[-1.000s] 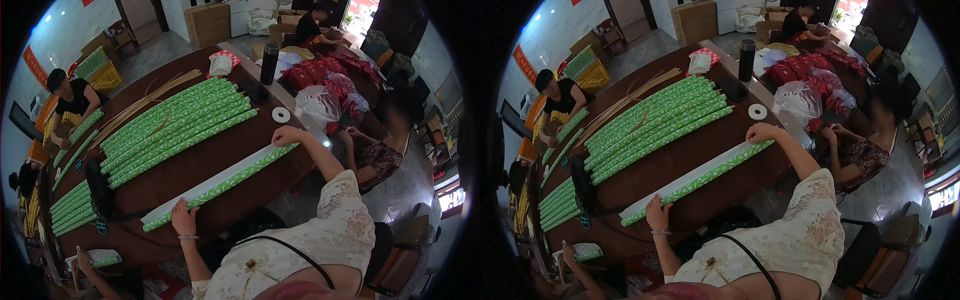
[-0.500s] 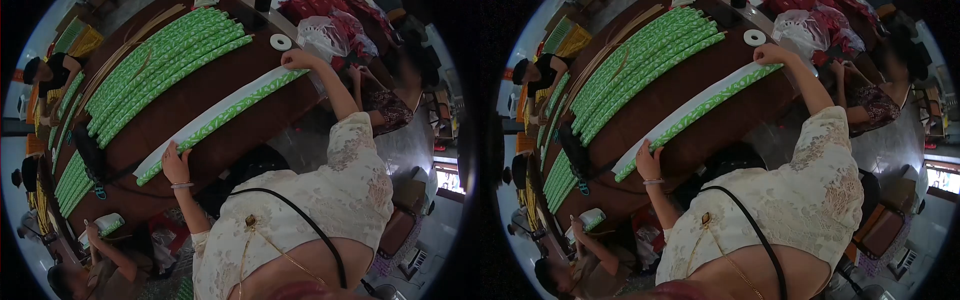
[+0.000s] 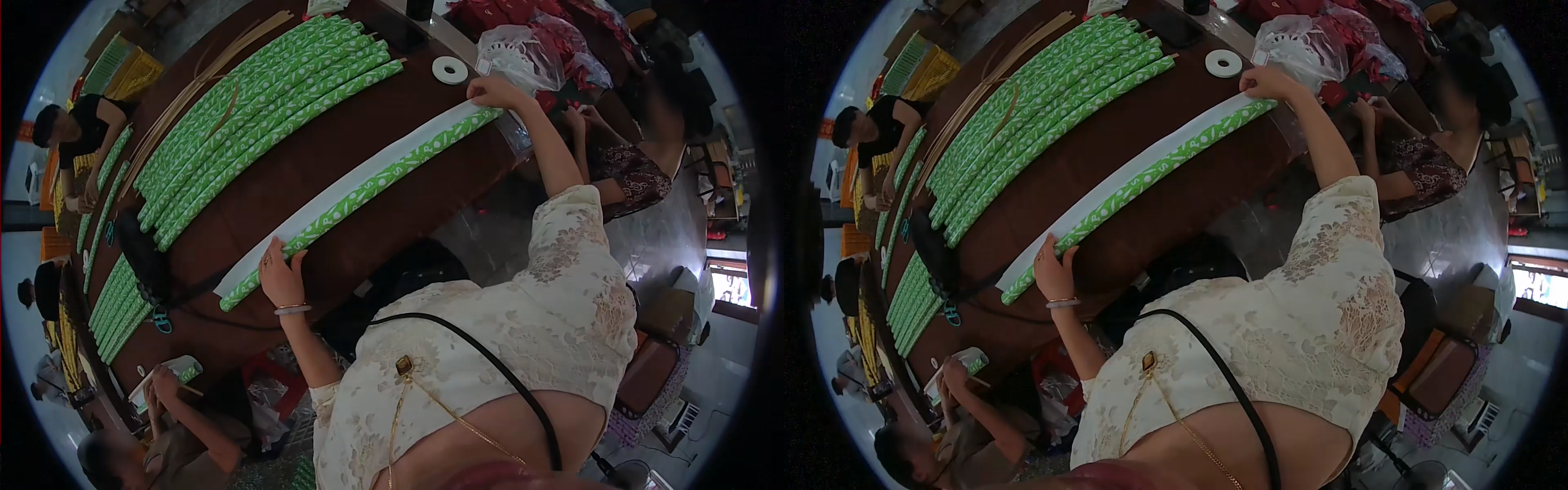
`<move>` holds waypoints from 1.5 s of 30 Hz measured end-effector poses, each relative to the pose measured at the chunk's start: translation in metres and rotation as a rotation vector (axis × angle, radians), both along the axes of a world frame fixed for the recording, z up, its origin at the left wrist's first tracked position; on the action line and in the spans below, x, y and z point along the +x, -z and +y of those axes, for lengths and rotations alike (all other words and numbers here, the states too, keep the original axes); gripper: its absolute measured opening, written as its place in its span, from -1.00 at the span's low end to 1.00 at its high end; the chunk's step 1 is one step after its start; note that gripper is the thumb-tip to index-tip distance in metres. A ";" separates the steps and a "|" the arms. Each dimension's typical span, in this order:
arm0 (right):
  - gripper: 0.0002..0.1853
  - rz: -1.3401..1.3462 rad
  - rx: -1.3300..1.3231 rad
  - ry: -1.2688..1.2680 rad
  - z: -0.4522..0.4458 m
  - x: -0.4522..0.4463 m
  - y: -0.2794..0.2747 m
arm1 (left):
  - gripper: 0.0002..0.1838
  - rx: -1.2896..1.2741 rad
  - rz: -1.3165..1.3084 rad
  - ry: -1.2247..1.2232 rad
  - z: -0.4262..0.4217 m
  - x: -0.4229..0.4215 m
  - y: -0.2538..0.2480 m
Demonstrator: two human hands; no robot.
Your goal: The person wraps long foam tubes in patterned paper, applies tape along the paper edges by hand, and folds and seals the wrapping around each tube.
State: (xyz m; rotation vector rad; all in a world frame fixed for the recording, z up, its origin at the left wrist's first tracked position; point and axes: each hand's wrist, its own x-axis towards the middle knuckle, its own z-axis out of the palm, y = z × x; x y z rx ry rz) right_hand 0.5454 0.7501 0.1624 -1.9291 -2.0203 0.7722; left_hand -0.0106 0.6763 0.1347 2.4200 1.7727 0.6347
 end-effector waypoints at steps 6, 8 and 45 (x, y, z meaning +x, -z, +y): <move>-0.83 0.053 0.124 0.016 -0.003 0.020 0.017 | -0.46 0.050 0.009 0.017 0.003 -0.005 0.007; -0.83 0.028 0.145 0.032 -0.005 0.017 0.014 | -0.46 0.047 0.020 0.020 0.002 -0.005 0.007; -0.82 -0.041 0.954 0.643 -0.103 -0.125 0.068 | -0.52 -0.239 0.208 -0.035 0.022 -0.001 -0.016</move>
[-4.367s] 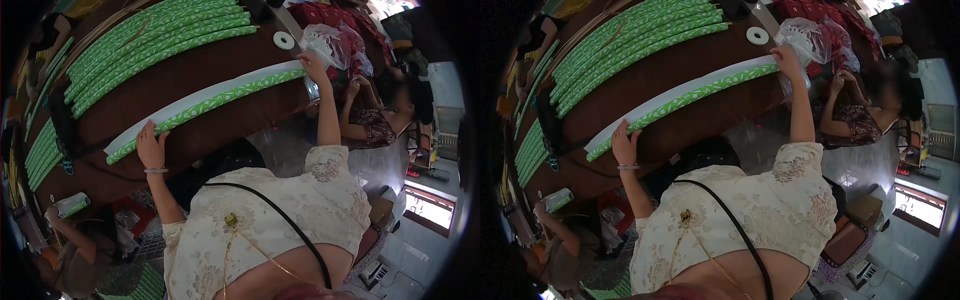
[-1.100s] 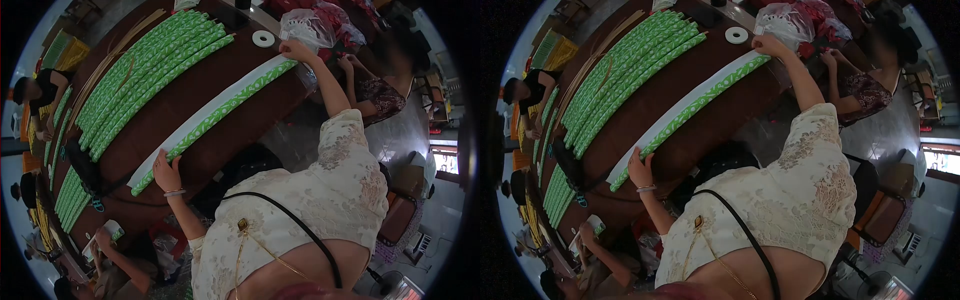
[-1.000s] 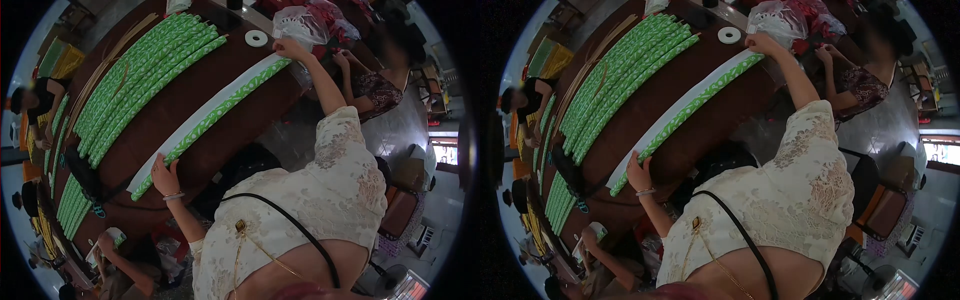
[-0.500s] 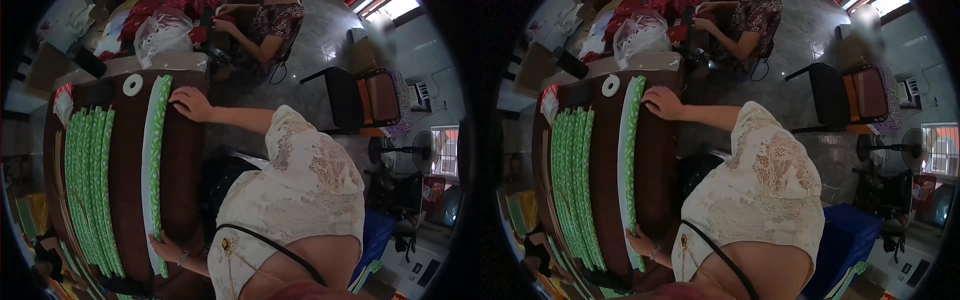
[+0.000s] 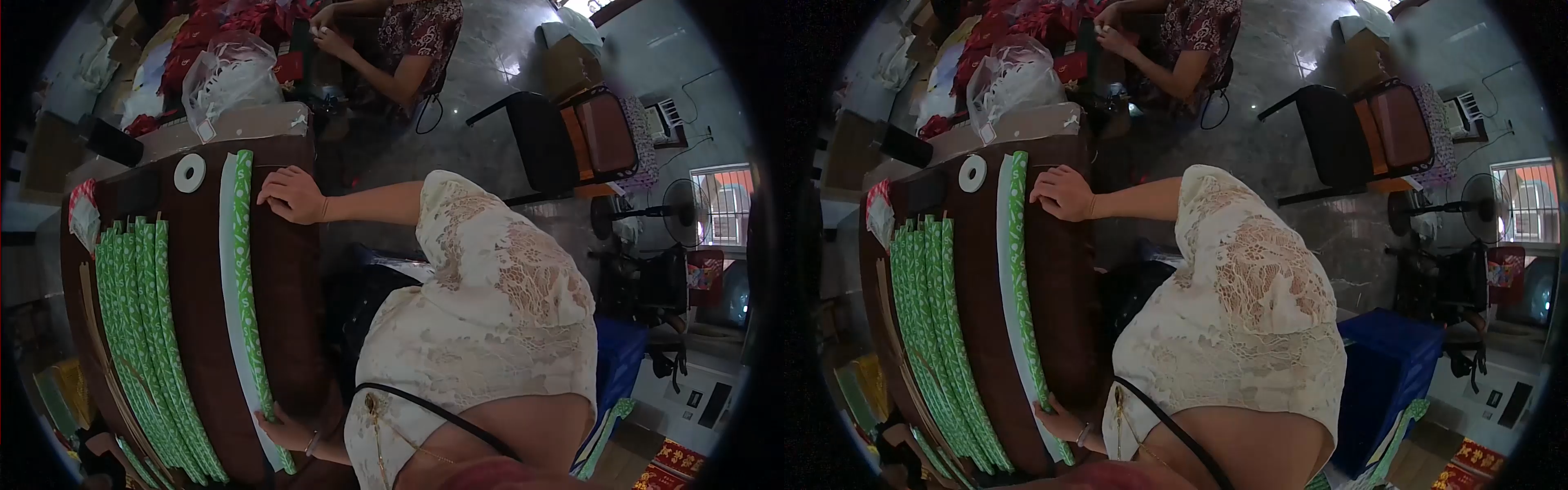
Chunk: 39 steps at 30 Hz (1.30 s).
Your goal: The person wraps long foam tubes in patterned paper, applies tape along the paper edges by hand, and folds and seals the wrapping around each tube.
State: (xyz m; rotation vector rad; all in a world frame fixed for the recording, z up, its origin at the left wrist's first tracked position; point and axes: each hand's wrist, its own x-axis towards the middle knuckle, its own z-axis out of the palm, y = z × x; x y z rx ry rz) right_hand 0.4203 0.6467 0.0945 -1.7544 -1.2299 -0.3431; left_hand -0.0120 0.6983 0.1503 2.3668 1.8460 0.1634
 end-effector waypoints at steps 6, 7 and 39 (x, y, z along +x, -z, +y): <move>-0.81 -0.020 -0.010 0.014 -0.001 -0.001 -0.001 | -0.47 0.036 -0.030 0.058 0.008 -0.020 0.016; -0.81 -0.020 -0.010 0.015 -0.001 -0.001 -0.001 | -0.47 0.028 -0.030 0.047 0.007 -0.017 0.014; -0.80 -0.059 -0.087 0.037 0.001 0.001 -0.005 | -0.47 0.074 0.074 0.139 0.012 -0.012 0.011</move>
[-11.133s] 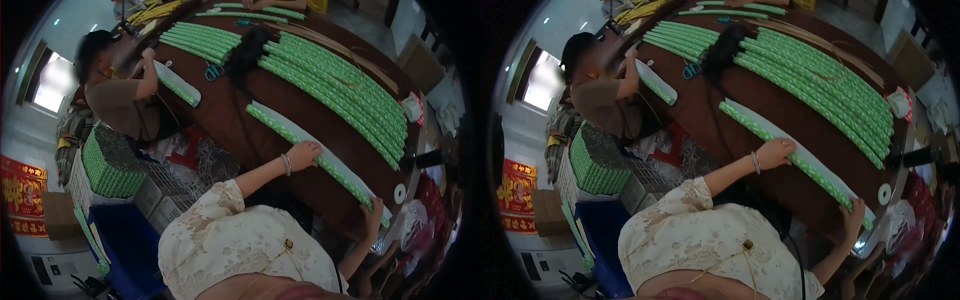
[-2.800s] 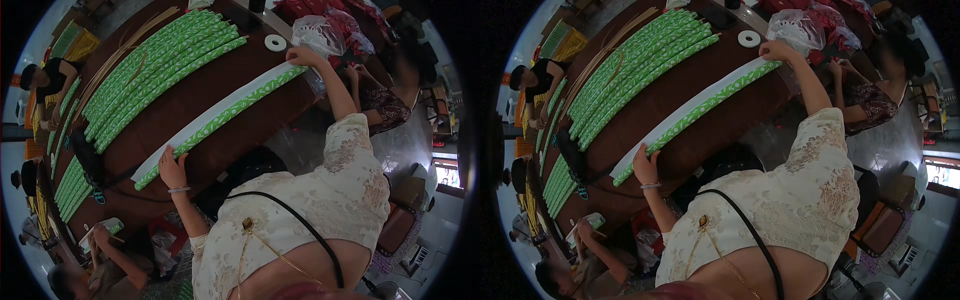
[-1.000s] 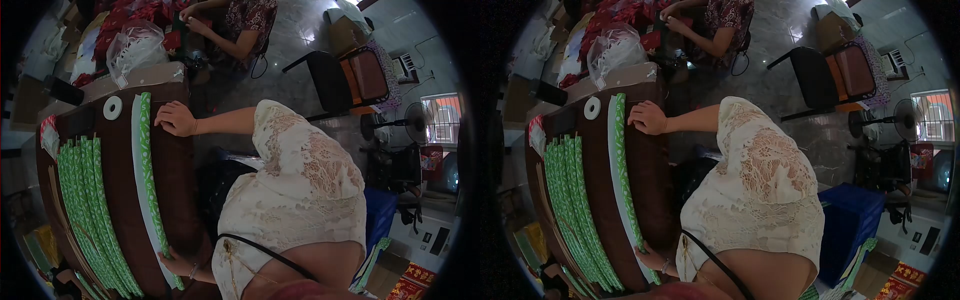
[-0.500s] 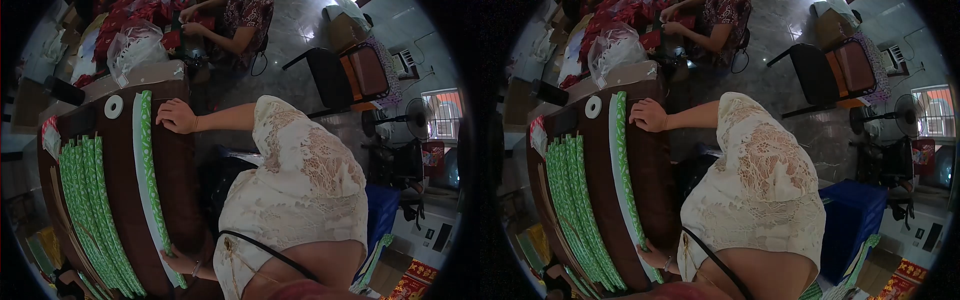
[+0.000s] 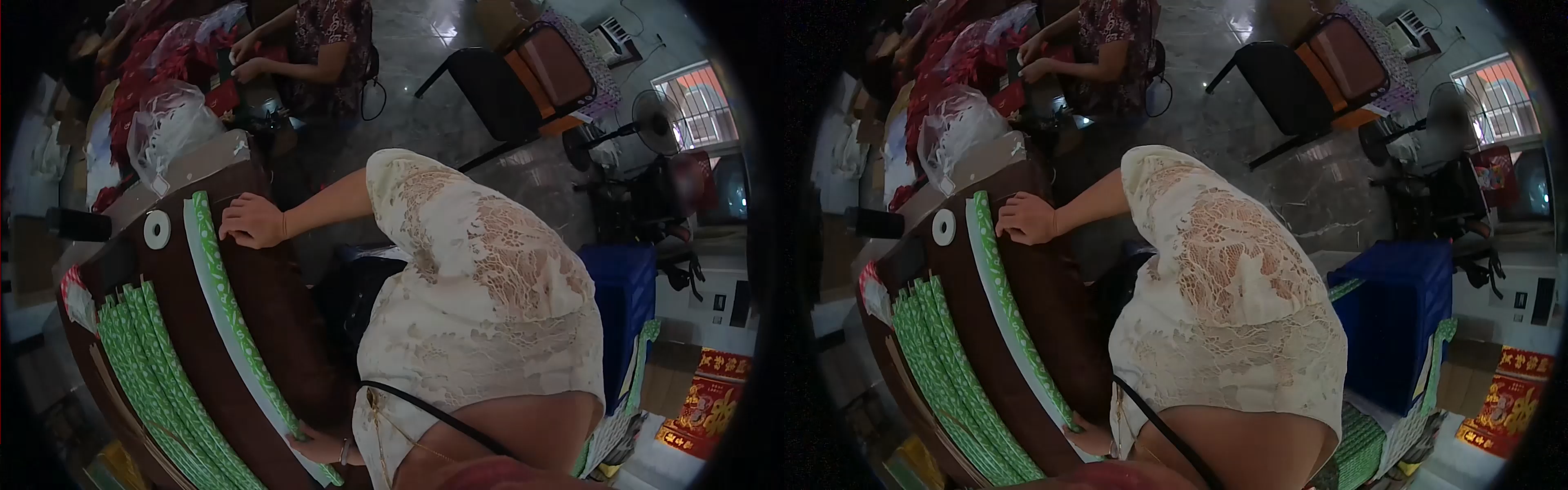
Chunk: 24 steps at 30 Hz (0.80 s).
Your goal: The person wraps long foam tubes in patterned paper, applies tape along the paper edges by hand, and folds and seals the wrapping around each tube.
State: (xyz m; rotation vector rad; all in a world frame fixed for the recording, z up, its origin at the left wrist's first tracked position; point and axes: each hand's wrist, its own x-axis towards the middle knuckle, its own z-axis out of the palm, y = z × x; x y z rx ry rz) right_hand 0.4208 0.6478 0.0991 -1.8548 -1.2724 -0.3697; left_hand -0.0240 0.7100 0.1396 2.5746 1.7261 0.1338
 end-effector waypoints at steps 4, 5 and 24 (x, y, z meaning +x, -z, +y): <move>-0.79 -0.035 -0.015 -0.035 -0.001 0.001 0.000 | -0.45 -0.005 -0.029 -0.010 -0.001 -0.002 0.001; -0.78 -0.049 -0.021 -0.047 -0.001 0.001 0.000 | -0.45 0.011 -0.028 0.005 -0.001 -0.003 0.001; -0.81 -0.054 -0.075 -0.129 -0.003 0.003 -0.017 | -0.56 0.187 -0.302 -0.029 -0.024 0.016 0.006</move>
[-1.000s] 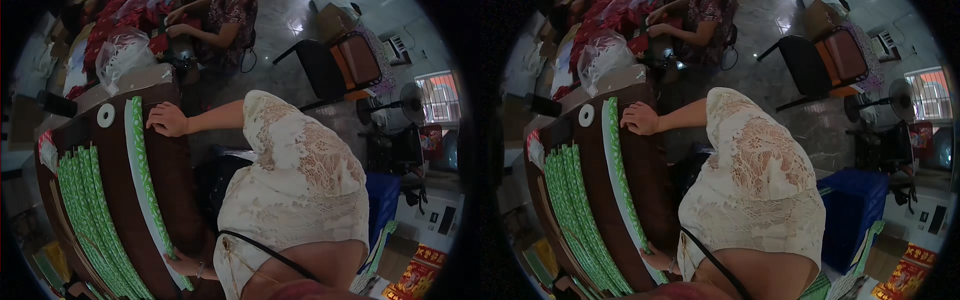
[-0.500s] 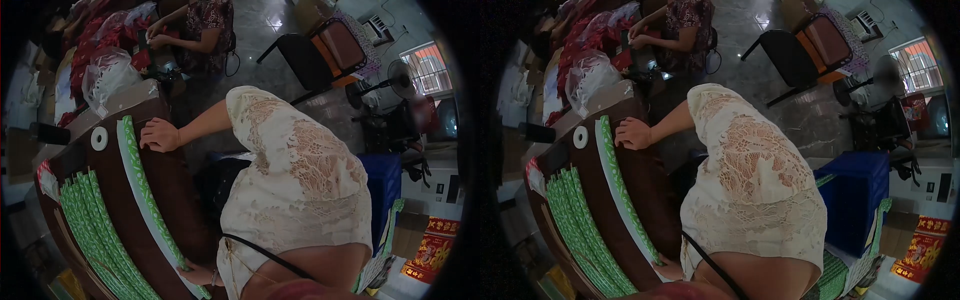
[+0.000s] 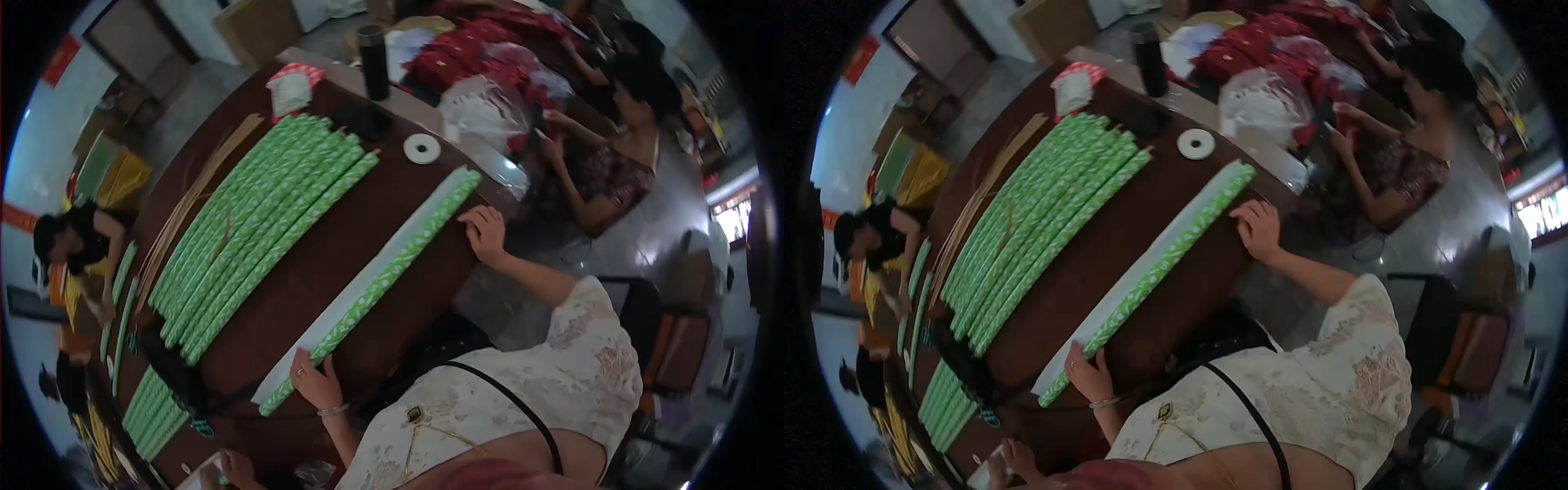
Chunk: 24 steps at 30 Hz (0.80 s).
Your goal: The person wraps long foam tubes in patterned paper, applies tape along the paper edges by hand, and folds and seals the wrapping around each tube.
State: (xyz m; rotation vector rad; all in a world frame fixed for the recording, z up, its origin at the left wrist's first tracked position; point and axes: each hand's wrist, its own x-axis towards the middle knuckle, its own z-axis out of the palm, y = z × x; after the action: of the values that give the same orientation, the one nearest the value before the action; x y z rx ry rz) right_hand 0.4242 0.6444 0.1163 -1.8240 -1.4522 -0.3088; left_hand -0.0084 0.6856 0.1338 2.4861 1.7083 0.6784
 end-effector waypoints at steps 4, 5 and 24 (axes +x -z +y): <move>-0.82 0.033 -0.030 0.004 0.000 -0.003 -0.008 | -0.55 0.004 0.014 -0.047 -0.005 0.005 -0.006; -0.83 0.032 -0.023 -0.001 0.001 -0.003 -0.006 | -0.55 0.018 0.016 -0.102 -0.005 0.004 -0.006; -0.31 0.764 0.331 -0.289 0.078 -0.057 -0.079 | -0.49 -0.030 -0.011 -0.126 -0.010 0.005 0.006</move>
State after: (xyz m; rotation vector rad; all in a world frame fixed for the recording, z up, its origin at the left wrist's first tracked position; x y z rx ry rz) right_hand 0.3668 0.7219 0.1951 -1.2317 -1.0152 0.2636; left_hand -0.0032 0.6757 0.1282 2.3665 1.8692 0.6692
